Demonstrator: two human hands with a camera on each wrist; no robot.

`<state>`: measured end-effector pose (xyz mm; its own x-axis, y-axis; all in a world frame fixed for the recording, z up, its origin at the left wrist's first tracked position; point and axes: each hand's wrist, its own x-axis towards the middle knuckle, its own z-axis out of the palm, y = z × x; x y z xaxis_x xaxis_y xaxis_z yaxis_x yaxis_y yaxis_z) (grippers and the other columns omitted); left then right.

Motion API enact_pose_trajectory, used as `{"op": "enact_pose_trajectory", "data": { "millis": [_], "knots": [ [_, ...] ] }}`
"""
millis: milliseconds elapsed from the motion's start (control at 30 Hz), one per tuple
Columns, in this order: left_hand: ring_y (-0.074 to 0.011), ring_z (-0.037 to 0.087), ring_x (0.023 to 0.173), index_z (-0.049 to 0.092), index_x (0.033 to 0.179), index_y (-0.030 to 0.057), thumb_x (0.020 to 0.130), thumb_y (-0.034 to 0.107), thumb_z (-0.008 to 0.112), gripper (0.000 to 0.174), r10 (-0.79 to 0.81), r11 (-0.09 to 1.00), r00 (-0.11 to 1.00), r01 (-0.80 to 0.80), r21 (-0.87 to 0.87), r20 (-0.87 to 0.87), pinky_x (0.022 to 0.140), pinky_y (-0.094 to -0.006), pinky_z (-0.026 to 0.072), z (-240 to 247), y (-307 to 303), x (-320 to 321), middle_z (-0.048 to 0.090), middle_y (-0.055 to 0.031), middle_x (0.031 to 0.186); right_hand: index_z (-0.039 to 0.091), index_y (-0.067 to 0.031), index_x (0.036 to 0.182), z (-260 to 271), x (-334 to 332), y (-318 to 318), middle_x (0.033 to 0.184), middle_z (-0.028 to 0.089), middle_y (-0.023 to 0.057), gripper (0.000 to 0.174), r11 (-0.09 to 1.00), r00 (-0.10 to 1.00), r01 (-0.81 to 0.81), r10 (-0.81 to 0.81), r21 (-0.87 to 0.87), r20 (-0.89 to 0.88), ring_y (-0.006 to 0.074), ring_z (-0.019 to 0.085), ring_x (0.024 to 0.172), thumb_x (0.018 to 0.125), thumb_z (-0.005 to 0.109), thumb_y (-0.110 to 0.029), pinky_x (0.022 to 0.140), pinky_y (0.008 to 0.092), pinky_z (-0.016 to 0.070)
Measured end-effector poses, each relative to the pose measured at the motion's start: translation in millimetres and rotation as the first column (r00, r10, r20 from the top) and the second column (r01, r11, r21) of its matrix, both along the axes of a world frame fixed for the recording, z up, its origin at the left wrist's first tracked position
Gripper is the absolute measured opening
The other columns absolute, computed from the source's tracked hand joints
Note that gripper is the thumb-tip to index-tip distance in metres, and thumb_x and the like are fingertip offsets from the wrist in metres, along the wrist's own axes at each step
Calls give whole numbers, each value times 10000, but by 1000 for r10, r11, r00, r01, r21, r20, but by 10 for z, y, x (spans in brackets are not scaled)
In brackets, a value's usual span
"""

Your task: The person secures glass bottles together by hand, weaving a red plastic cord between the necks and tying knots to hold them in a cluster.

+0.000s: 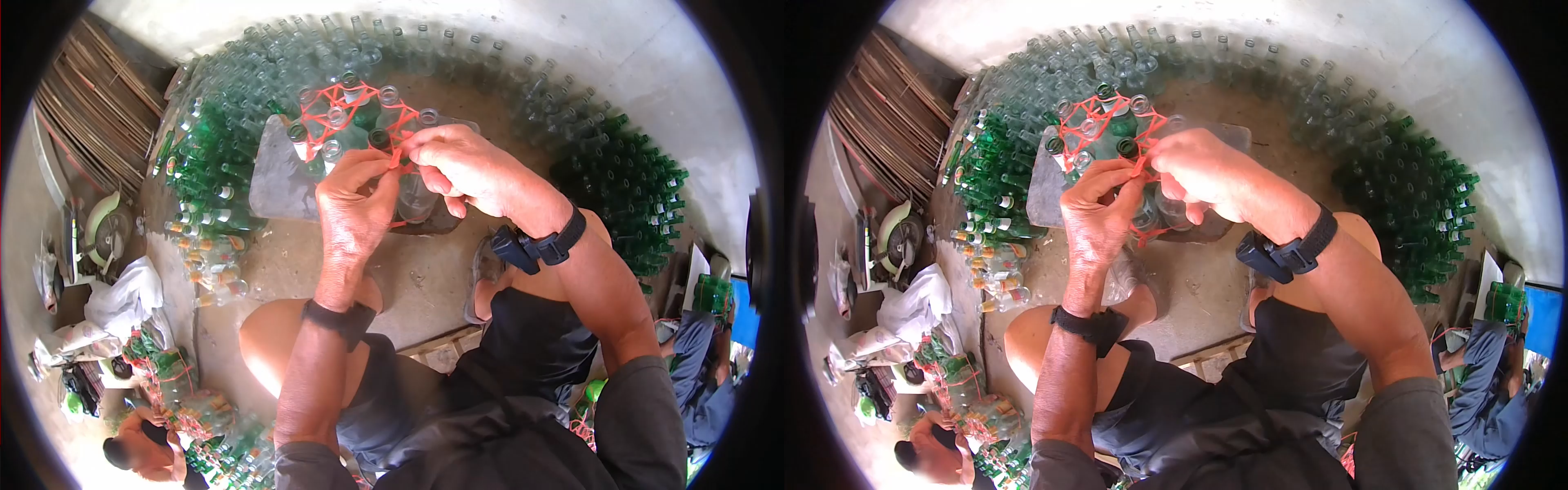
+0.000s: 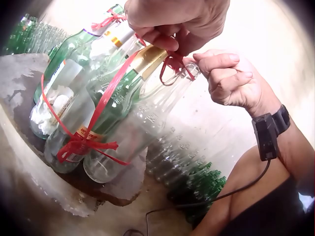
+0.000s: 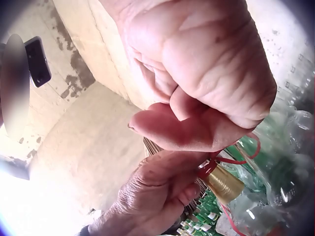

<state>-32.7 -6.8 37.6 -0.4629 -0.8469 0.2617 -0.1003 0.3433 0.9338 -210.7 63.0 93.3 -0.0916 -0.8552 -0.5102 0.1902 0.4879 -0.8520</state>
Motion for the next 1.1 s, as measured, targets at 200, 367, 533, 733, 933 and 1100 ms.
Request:
{"op": "enact_pose_trajectory", "data": {
  "millis": [200, 367, 533, 733, 933, 1100],
  "knots": [
    [-88, 683, 819, 797, 974, -26, 894, -35, 763, 88, -6, 996, 1000, 6, 87, 9, 708, -249, 551, 48, 0, 8, 762, -67, 1040, 596, 52, 1390, 92, -11, 12, 649, 481, -18, 439, 999, 999, 31, -31, 11, -9, 93, 450, 551, 1019, 559, -181, 403, 295, 415],
    [-92, 691, 847, 803, 975, -25, 889, -35, 776, 90, -10, 987, 999, 15, 162, -35, 728, -248, 554, 17, -21, 25, 766, -66, 1050, 596, 80, 1381, 72, 0, 22, 648, 485, -16, 451, 1000, 998, 18, -18, -10, -52, 93, 475, 569, 1010, 554, -173, 395, 295, 426],
    [-94, 694, 873, 810, 986, -23, 890, -38, 778, 102, -27, 975, 999, 32, 219, -26, 759, -248, 558, 48, -47, 54, 771, -57, 1057, 616, 77, 1354, 62, 9, 20, 654, 506, -3, 416, 999, 995, -13, 10, -35, -95, 96, 495, 560, 1031, 560, -180, 386, 299, 442],
    [-81, 681, 850, 806, 1010, -25, 893, -45, 759, 127, -14, 953, 999, 26, 302, -43, 732, -241, 550, 90, -68, 61, 781, -50, 1045, 648, 54, 1281, 46, 69, 74, 672, 556, 27, 316, 994, 963, -12, -18, -111, -268, 92, 529, 529, 1054, 610, -162, 381, 292, 458],
    [-72, 682, 774, 819, 1041, 5, 914, -8, 768, 137, -59, 949, 998, 62, 309, -20, 605, -223, 542, 59, -125, 82, 791, -50, 1007, 699, -10, 1087, -80, 61, 86, 735, 668, 90, 166, 983, 857, -88, -9, -163, -515, 176, 659, 603, 958, 664, -107, 464, 371, 528],
    [-61, 682, 752, 817, 1049, 7, 932, 2, 764, 129, -87, 964, 996, 88, 252, -14, 583, -212, 533, 56, -133, 74, 791, -42, 972, 758, -57, 932, -380, 101, 13, 873, 741, 173, 95, 837, 646, -199, -279, -510, -710, 371, 732, 804, 883, 688, -100, 733, 469, 574]
  ]
}}
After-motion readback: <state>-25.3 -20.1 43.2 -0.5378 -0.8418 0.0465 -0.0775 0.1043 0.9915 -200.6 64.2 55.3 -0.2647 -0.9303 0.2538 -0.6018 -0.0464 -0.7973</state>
